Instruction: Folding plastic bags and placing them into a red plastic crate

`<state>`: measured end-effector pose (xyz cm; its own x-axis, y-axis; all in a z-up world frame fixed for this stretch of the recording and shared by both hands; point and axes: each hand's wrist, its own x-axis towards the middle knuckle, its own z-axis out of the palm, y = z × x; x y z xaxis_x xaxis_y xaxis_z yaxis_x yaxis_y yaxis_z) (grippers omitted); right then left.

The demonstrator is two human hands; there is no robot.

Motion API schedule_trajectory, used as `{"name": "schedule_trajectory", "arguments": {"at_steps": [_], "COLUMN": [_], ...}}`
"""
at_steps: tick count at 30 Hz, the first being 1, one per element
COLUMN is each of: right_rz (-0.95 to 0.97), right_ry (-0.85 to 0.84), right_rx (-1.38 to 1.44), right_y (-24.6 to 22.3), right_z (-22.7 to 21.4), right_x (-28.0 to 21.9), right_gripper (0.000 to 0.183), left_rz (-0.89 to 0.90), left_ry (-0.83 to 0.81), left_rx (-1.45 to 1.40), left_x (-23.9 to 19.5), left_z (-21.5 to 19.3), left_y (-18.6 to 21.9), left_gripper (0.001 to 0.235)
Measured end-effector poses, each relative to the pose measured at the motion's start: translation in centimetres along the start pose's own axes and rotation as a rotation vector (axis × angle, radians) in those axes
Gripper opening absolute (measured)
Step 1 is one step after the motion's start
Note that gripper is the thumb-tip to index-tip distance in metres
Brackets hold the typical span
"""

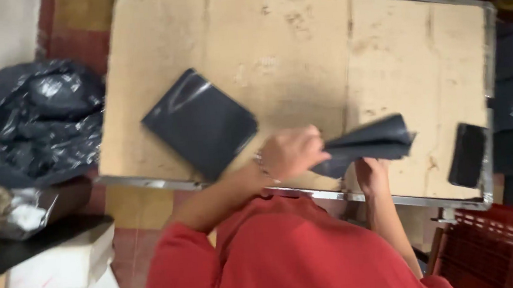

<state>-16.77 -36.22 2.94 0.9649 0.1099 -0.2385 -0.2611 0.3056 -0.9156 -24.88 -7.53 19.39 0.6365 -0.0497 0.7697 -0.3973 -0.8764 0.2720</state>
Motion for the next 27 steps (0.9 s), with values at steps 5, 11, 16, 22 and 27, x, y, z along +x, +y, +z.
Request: {"name": "schedule_trajectory", "arguments": {"at_steps": [5,11,16,22,27], "right_rz": [0.18,0.216,0.208,0.179,0.059], "right_ry": [-0.303,-0.295,-0.203,-0.14,-0.029], "right_rx": [-0.147,-0.283,-0.365,-0.451,-0.993], "right_y": [4.2,9.9,12.2,11.6,5.2], "right_z": [16.3,28.3,29.2,30.0,31.9], "right_x": [-3.1,-8.1,-8.5,-8.6,-10.3], "right_gripper": [0.057,0.021,0.018,0.041,0.092], "left_rz": [-0.269,-0.575,-0.583,-0.666,-0.832], "left_ry": [-0.084,-0.313,-0.308,-0.469,-0.727], "left_rx": [0.437,0.384,0.403,0.418,0.082], "left_x": [-7.9,-19.0,-23.0,-19.6,-17.4], "left_z": [-12.6,-15.9,-12.3,-11.3,-8.7], "left_y": [-15.2,-27.5,-30.3,-30.5,-32.7], "left_gripper": [0.034,0.04,0.04,0.053,0.056]}}
